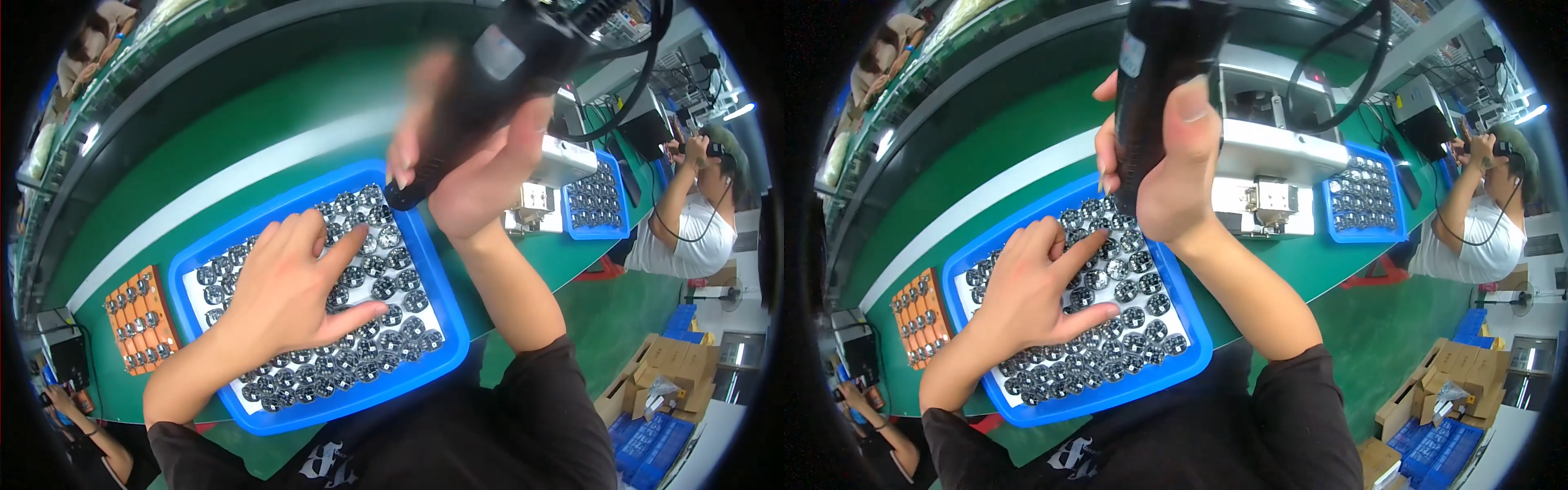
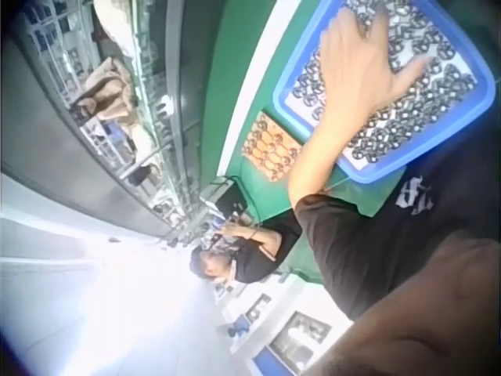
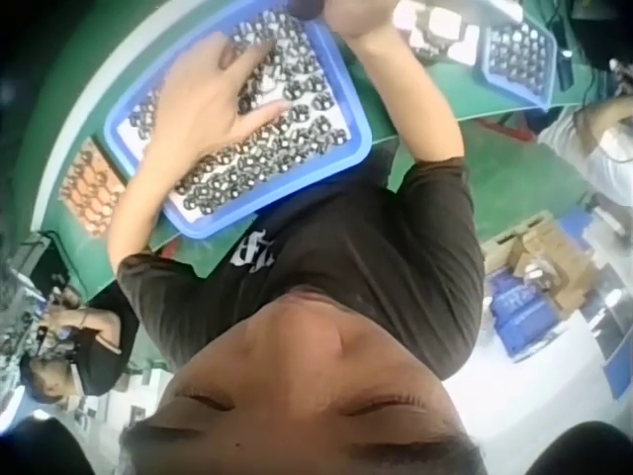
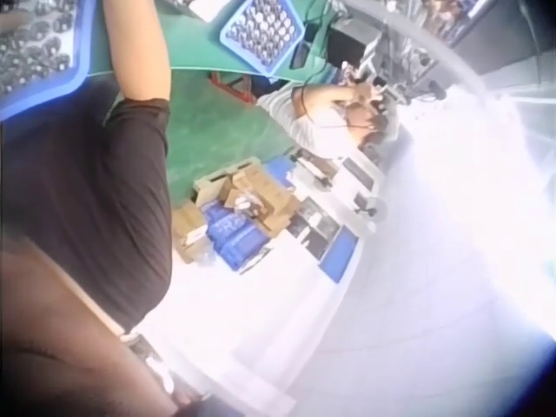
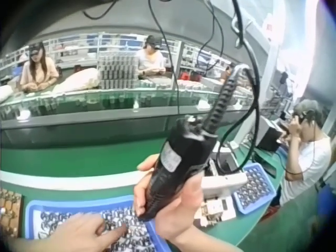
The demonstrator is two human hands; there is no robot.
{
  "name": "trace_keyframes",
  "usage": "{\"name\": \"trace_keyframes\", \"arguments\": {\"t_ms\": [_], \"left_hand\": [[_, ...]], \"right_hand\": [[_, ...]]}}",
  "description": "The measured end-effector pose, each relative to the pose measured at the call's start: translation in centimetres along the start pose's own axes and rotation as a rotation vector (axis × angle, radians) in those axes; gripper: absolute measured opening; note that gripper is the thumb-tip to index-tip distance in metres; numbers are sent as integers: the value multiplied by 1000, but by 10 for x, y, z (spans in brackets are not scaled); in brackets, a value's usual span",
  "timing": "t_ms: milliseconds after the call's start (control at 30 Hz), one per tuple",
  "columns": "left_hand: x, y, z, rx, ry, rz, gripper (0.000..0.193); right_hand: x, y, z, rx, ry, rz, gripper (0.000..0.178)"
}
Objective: The person assembles small metal parts onto an electronic component on a workbench using an electric screwdriver.
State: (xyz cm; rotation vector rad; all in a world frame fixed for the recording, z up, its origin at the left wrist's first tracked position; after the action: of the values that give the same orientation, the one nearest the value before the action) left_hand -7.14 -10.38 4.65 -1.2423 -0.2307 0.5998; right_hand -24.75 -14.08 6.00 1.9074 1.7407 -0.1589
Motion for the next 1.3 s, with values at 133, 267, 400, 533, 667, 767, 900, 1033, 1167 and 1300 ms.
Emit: {"name": "trace_keyframes", "arguments": {"t_ms": [133, 267, 400, 533, 667, 767, 900, 1033, 1167, 1300], "left_hand": [[-13, 11, -4, -1, -29, -33, 71], [-15, 14, -3, -19, -20, -9, 69], [-17, 14, 0, -52, -10, -8, 69], [-17, 12, 1, -53, 2, 1, 68], [-15, 13, 1, -62, -5, -6, 69], [-15, 14, 2, -54, -4, -10, 69], [-15, 15, 2, -56, -4, -6, 70], [-16, 17, 0, -50, 6, -16, 70], [-18, 17, -3, -43, 23, -15, 70], [-20, 11, 4, -55, 21, -22, 70]], "right_hand": [[1, 2, 3, 50, -20, -26, 83], [4, 6, 0, -17, -48, 7, 77], [4, 1, 3, 61, -69, -40, 81], [4, 4, 2, 81, -92, -88, 81], [6, 7, 2, 102, -78, -30, 81], [7, 6, 3, 115, -50, -36, 82], [9, 7, 5, 93, -22, -31, 87], [13, 11, 13, 117, -52, -47, 83], [14, 17, 12, 157, -118, -60, 78], [16, 13, 10, 152, -106, -22, 77]]}}
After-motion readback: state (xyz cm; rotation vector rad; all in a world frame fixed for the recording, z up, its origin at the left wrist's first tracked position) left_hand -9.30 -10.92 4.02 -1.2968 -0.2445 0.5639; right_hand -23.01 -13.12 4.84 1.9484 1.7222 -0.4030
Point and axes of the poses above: each hand's wrist, its own x-axis away from the middle knuckle, its own y-axis out of the palm, z = x × y, the point moved 5 cm from there along -x, towards the middle knuckle, and after that the axes turned 2 degrees about -z, right-handed, at the moved point
